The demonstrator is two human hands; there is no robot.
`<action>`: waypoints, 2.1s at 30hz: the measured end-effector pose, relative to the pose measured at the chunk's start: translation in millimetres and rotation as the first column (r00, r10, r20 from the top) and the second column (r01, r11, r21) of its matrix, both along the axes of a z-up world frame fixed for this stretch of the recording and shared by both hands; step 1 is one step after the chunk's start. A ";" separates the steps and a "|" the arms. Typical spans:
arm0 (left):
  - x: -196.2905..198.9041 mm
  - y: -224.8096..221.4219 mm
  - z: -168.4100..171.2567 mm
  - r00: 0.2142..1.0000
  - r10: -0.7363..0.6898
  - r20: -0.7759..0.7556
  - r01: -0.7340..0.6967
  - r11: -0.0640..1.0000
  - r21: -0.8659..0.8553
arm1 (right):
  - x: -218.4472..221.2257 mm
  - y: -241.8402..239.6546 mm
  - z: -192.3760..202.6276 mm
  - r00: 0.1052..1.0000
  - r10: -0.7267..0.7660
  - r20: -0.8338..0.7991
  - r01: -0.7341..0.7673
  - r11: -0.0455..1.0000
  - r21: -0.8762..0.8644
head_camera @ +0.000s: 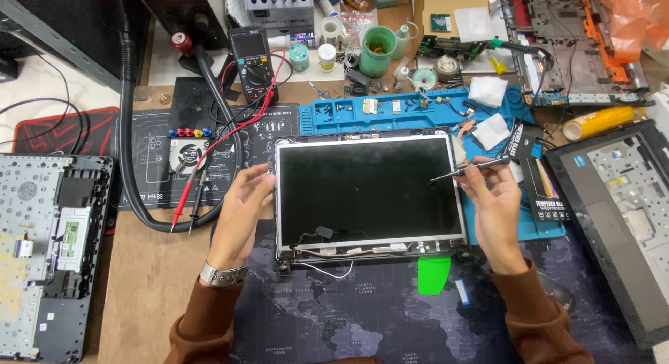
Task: Removing the screen bezel and adjusting internal cables of a laptop on a repair bench
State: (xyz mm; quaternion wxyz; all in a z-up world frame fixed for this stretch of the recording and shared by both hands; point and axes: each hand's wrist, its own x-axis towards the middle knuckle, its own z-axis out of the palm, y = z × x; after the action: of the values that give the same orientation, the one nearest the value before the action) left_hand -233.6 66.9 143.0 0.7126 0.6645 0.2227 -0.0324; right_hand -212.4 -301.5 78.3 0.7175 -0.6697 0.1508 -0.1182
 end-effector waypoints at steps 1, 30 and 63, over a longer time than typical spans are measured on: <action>0.6 -0.5 -0.8 1.000 -0.001 0.001 0.001 1.000 0.001 | -0.4 -1.5 -2.4 1.000 -0.001 0.001 0.001 1.000 0.001; 63.3 30.8 -26.4 0.996 -0.093 0.016 0.094 0.983 -0.158 | -21.2 23.3 29.1 1.000 0.010 0.014 -0.008 0.997 -0.082; -1.8 100.5 -101.0 0.885 -0.453 0.109 0.439 0.889 0.132 | -21.5 255.0 24.2 0.536 0.755 0.378 -0.524 0.648 -0.552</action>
State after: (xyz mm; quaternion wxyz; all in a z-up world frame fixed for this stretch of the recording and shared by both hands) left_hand -235.4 167.4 42.0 0.6640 0.7347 0.0161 -0.1381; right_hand -233.9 -46.4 102.5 0.5765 -0.7297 -0.3617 -0.0652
